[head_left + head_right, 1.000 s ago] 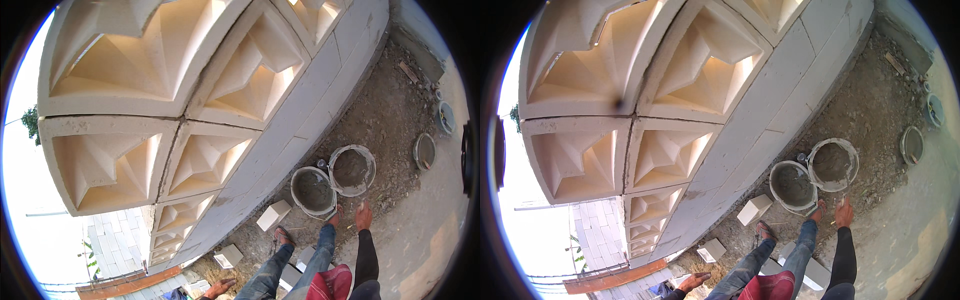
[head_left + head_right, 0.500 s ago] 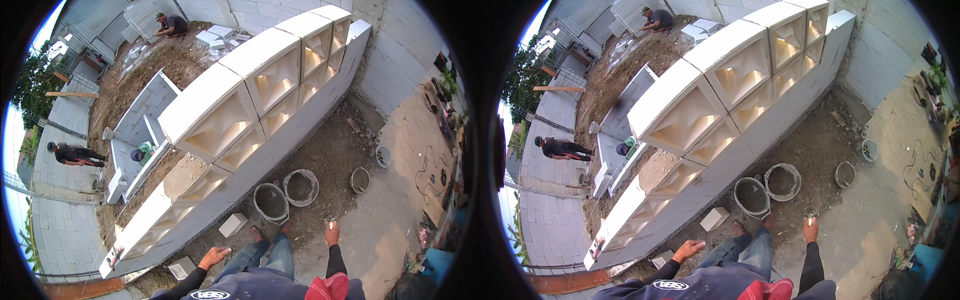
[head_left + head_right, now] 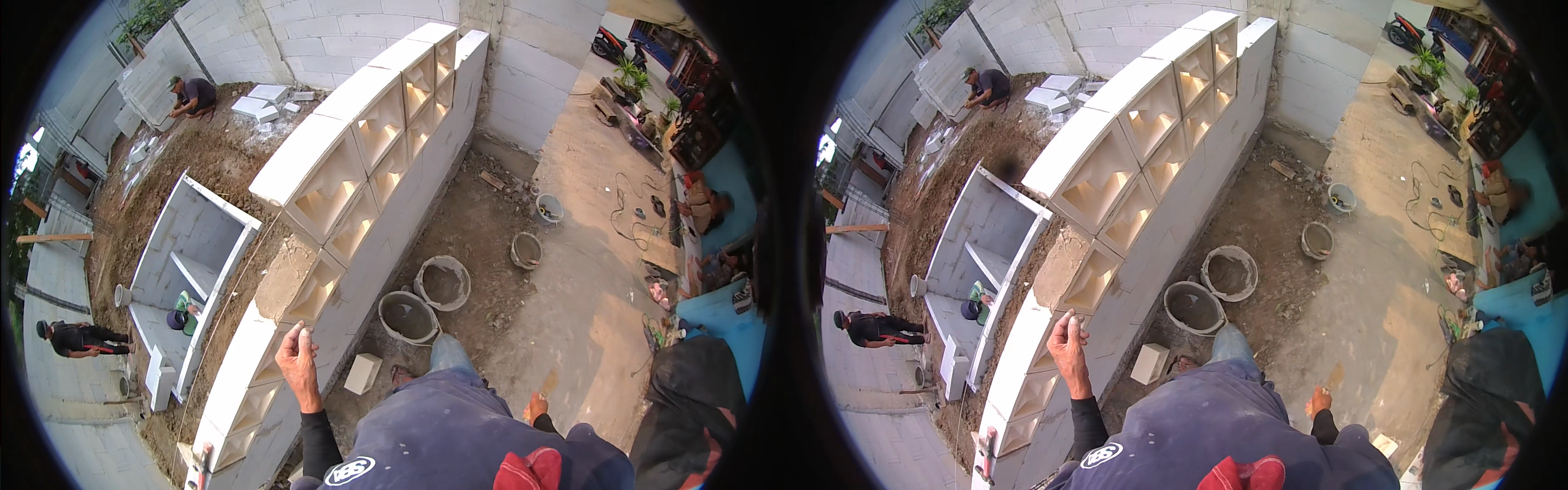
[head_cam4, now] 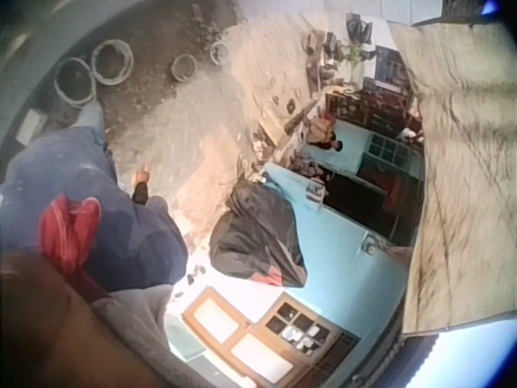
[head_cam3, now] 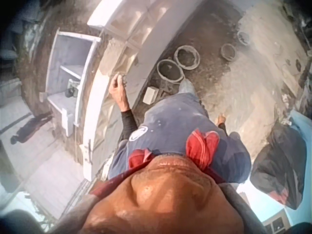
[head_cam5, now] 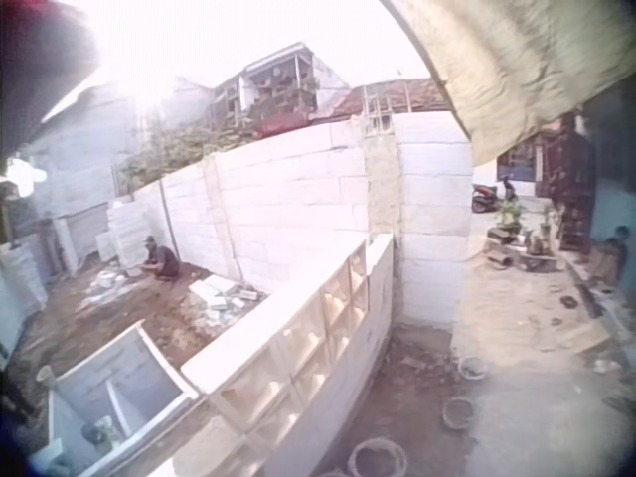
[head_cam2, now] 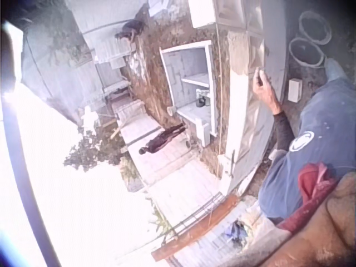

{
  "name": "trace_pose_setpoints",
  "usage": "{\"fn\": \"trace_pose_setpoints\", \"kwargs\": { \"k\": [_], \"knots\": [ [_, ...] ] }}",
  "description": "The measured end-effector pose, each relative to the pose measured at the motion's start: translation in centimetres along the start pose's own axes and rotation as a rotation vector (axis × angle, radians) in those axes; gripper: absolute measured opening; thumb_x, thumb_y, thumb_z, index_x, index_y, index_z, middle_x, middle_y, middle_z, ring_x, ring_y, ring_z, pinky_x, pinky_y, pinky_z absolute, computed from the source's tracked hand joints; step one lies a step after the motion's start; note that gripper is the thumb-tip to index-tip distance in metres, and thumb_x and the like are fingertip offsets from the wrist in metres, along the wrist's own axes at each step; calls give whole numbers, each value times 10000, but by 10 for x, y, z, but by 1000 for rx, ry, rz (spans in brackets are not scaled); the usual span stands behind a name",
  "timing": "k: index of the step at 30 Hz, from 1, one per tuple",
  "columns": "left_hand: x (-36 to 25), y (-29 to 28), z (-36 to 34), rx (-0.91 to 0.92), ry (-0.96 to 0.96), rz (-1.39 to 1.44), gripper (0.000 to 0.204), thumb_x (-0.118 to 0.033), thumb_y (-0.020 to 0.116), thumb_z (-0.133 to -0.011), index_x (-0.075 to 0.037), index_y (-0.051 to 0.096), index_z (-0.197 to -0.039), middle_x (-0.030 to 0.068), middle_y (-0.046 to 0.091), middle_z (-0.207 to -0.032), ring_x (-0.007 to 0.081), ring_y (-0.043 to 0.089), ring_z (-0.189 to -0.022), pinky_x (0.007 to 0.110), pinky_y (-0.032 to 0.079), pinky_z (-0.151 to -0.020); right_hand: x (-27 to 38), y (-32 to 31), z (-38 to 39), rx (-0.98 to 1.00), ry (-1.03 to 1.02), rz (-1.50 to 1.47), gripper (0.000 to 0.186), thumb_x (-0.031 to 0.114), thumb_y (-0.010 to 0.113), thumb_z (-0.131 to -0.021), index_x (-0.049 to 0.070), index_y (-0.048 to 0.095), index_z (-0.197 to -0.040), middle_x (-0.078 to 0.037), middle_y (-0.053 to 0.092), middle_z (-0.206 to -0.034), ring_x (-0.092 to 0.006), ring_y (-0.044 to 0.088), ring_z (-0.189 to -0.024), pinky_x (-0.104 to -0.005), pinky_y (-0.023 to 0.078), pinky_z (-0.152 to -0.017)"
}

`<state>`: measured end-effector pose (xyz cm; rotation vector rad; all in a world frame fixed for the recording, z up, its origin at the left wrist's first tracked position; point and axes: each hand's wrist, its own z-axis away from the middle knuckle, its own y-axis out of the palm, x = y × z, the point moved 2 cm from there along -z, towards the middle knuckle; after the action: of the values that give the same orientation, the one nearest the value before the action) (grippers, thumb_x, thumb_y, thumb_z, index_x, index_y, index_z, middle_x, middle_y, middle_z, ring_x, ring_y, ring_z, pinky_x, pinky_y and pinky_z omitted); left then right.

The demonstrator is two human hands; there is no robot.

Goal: The person lays decorative concrete vent blocks onto a wall by hand. They apply mortar to the top of the existing wall and the sides of a new block using a trowel, then lift and place the block, pressing it into position along a guide string.

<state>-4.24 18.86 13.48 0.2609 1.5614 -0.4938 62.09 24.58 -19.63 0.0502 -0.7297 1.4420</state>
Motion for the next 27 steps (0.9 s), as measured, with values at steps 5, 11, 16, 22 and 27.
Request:
{"fn": "trace_pose_setpoints", "kwargs": {
  "k": [5,11,16,22,27],
  "knots": [
    [-16,20,-14,-8,46,21,341,-207,713,-987,27,699,-1234,30,710,-897,59,601,-671,202,448,-578,11,8,-9,-29,30,-28,257,373,597,-968,141,515,-1042,-102,536,-710,-254,559,-500,-417,466,-416],
    [-41,54,-32,-71,131,35,334,-206,693,-1001,36,697,-1231,63,733,-946,59,582,-656,201,440,-574,93,35,-20,63,-30,38,248,376,582,-951,152,507,-1028,-80,522,-712,-243,547,-501,-411,462,-421],
    [-51,102,-42,-85,151,57,313,-198,656,-1023,44,701,-1216,66,734,-943,57,562,-643,204,429,-562,169,49,-48,122,-80,-14,263,352,580,-970,140,525,-1117,-82,529,-690,-232,552,-470,-410,460,-395],
    [-52,150,-32,-82,89,25,308,-199,643,-1031,43,701,-1213,53,724,-916,61,561,-647,213,423,-557,223,64,-87,177,-99,124,287,376,583,-973,190,505,-1176,-74,511,-695,-223,529,-470,-400,456,-400],
    [-40,183,-16,-64,-11,-18,266,-133,659,-998,27,704,-1205,47,725,-954,78,590,-708,220,461,-621,263,78,-102,223,-131,203,275,363,573,-989,163,507,-1165,-70,521,-682,-216,542,-467,-391,465,-396]
  ]
}}
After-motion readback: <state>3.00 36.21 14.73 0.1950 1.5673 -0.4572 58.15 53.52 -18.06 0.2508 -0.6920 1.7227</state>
